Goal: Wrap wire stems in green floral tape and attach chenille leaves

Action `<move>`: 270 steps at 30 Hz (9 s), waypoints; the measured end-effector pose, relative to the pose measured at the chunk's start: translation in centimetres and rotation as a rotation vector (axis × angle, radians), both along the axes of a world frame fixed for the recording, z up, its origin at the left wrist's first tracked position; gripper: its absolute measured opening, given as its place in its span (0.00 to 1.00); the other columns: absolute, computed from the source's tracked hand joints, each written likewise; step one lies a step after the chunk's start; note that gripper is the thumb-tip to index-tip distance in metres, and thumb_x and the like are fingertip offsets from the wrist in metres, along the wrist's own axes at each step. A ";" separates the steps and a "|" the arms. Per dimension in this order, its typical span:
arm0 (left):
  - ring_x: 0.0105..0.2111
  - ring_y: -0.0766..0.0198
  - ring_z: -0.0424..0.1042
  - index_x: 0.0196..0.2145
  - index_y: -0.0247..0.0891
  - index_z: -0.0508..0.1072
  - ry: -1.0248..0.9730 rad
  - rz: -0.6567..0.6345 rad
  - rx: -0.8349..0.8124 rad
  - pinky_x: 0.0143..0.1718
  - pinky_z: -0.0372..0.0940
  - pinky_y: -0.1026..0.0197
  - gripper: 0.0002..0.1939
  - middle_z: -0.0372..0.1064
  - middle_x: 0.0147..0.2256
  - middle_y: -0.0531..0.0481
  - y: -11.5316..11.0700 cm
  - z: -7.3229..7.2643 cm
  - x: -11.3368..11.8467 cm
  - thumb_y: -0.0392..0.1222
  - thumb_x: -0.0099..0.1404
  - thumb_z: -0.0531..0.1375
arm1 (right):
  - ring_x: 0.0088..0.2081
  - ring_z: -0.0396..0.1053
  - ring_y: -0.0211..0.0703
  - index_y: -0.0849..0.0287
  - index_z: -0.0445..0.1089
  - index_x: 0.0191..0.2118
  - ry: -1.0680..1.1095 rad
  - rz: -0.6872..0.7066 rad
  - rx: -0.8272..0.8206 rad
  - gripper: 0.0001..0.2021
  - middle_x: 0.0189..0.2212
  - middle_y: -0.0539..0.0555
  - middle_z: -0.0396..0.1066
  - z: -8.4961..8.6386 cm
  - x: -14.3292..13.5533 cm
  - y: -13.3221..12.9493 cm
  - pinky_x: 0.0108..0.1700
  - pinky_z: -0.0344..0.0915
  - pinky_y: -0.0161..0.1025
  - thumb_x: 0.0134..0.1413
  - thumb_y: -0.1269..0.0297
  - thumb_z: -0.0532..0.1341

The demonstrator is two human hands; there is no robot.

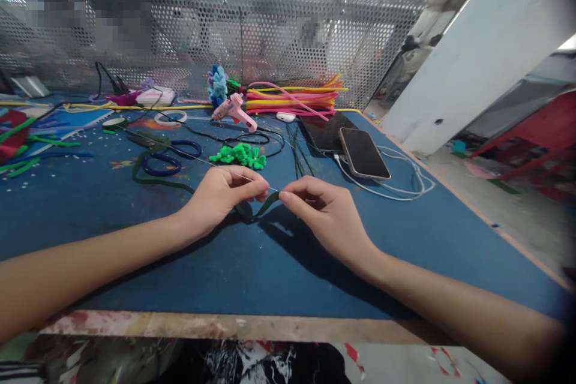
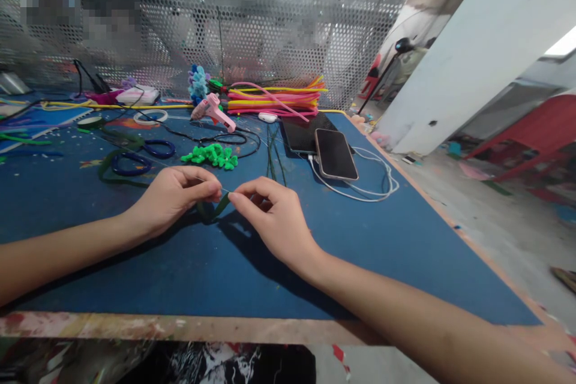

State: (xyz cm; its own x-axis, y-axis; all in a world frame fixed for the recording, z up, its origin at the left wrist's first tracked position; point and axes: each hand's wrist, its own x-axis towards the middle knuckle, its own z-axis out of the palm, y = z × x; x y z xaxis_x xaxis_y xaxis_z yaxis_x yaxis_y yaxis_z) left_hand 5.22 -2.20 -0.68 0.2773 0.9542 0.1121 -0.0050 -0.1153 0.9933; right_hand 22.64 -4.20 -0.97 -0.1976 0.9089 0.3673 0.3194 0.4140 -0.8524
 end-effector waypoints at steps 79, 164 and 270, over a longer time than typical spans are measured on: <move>0.21 0.68 0.69 0.18 0.36 0.73 0.246 0.127 0.268 0.26 0.65 0.67 0.08 0.72 0.19 0.53 -1.2 2.7 -0.2 0.40 0.52 0.62 | 0.20 0.57 0.30 0.61 0.67 0.22 0.089 0.096 0.048 0.11 0.18 0.47 0.62 0.5 0.3 -0.6 0.22 0.57 0.29 0.51 0.63 0.58; 0.20 0.71 0.64 0.28 0.36 0.75 0.162 0.091 0.217 0.21 0.59 0.69 0.06 0.70 0.22 0.54 -1.8 0.7 0.7 0.42 0.54 0.62 | 0.12 0.48 0.24 0.64 0.67 0.20 0.644 0.439 -0.881 0.17 0.12 0.45 0.60 0.2 -0.4 0.1 0.14 0.41 0.26 0.46 0.53 0.62; 0.23 0.72 0.64 0.25 0.34 0.71 0.217 -0.106 0.212 0.26 0.59 0.70 0.07 0.67 0.22 0.56 -1.5 0.7 0.5 0.39 0.58 0.59 | 0.19 0.58 0.26 0.64 0.70 0.23 0.338 0.486 -0.771 0.11 0.20 0.48 0.68 0.1 0.6 1.0 0.21 0.52 0.27 0.35 0.62 0.69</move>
